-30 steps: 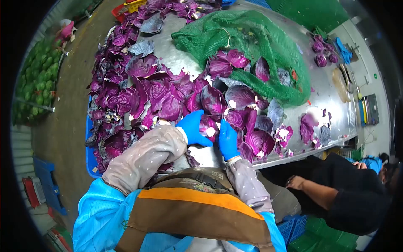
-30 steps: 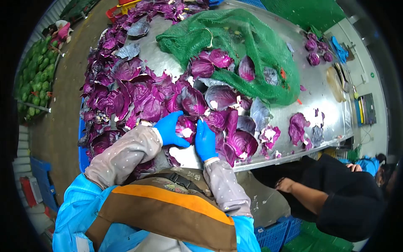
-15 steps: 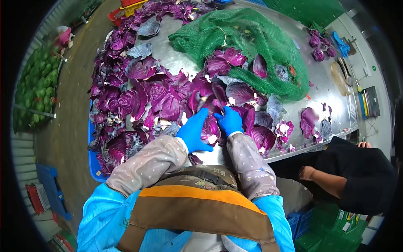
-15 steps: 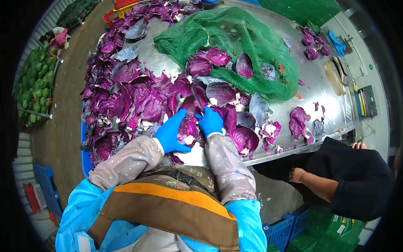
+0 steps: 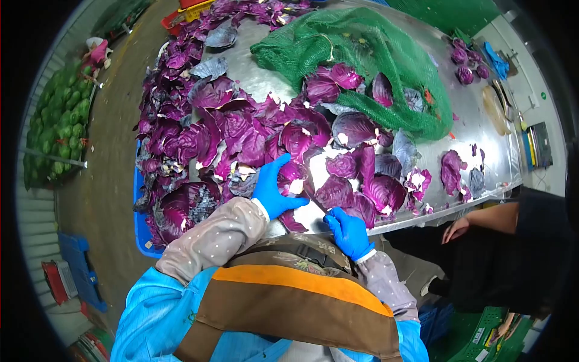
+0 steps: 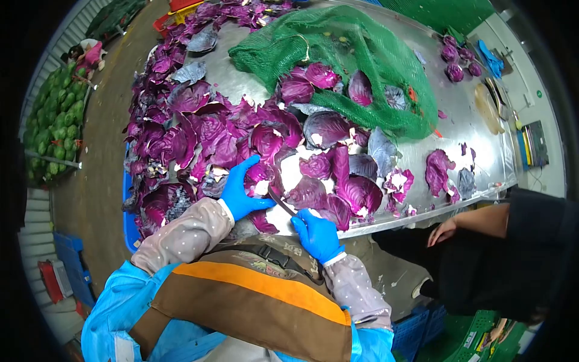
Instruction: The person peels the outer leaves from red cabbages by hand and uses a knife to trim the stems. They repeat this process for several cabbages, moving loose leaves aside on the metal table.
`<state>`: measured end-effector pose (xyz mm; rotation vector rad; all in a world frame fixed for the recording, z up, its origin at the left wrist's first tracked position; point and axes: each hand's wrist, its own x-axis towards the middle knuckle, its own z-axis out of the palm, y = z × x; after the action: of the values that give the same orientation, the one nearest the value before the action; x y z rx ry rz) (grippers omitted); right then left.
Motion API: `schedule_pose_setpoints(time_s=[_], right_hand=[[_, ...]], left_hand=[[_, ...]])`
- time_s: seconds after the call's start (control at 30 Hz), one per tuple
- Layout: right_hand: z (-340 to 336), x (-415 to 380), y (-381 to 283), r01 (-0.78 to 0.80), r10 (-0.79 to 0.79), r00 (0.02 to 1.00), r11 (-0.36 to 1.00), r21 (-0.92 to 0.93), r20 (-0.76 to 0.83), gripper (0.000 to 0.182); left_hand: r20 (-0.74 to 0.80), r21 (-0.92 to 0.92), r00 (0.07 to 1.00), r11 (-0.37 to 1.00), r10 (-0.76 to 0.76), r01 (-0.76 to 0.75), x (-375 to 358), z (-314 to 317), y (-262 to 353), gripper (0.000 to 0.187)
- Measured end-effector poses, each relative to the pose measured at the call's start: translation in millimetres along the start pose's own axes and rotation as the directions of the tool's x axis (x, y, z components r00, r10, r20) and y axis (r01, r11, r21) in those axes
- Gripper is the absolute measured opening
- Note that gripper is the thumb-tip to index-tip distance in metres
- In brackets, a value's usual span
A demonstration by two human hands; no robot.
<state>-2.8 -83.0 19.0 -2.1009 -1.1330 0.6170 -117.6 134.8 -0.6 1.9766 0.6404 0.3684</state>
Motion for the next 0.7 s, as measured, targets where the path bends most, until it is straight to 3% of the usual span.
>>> schedule_pose_setpoints(time_s=[0.13, 0.17, 0.27, 0.43, 0.53, 0.63, 0.7], right_hand=[[6.6, 1.0, -2.0, -0.021, 0.015, 0.998, 0.994, -0.103, -0.064, 0.025], [10.3, 2.8, 4.1, -0.059, 0.054, 0.994, 0.997, -0.049, -0.099, 0.026], [14.4, 17.3, 21.0, -0.209, 0.303, 0.930, 0.901, 0.381, -0.208, 0.026], [5.7, 0.3, -3.4, 0.001, 0.001, 0.995, 1.000, 0.014, -0.096, 0.032], [7.4, 1.1, -1.2, -0.030, 0.028, 0.998, 0.999, -0.040, -0.048, 0.030], [23.0, 5.1, 18.5, -0.161, 0.171, 0.982, 0.981, 0.108, -0.084, 0.031], [24.2, 6.0, 19.7, -0.201, 0.221, 0.975, 0.914, 0.352, -0.018, 0.031]], left_hand=[[-0.004, -0.014, 1.000, 1.000, -0.006, 0.006, -0.7, -0.5, 4.3, 0.106], [-0.012, -0.016, 1.000, 1.000, 0.013, -0.013, -4.1, 0.0, 3.3, 0.106], [-0.045, -0.023, 0.997, 0.998, 0.056, -0.057, -3.4, 1.1, 2.1, 0.105], [-0.035, -0.012, 0.999, 1.000, -0.016, 0.015, 3.6, 1.8, -4.6, 0.105], [-0.048, 0.000, 0.999, 1.000, -0.008, 0.008, 4.1, 5.0, -7.2, 0.106], [-0.063, -0.011, 0.997, 0.999, -0.035, 0.035, -0.2, 7.3, -6.2, 0.107], [-0.070, -0.020, 0.996, 0.998, -0.054, 0.053, 1.9, 5.5, -2.5, 0.107]])
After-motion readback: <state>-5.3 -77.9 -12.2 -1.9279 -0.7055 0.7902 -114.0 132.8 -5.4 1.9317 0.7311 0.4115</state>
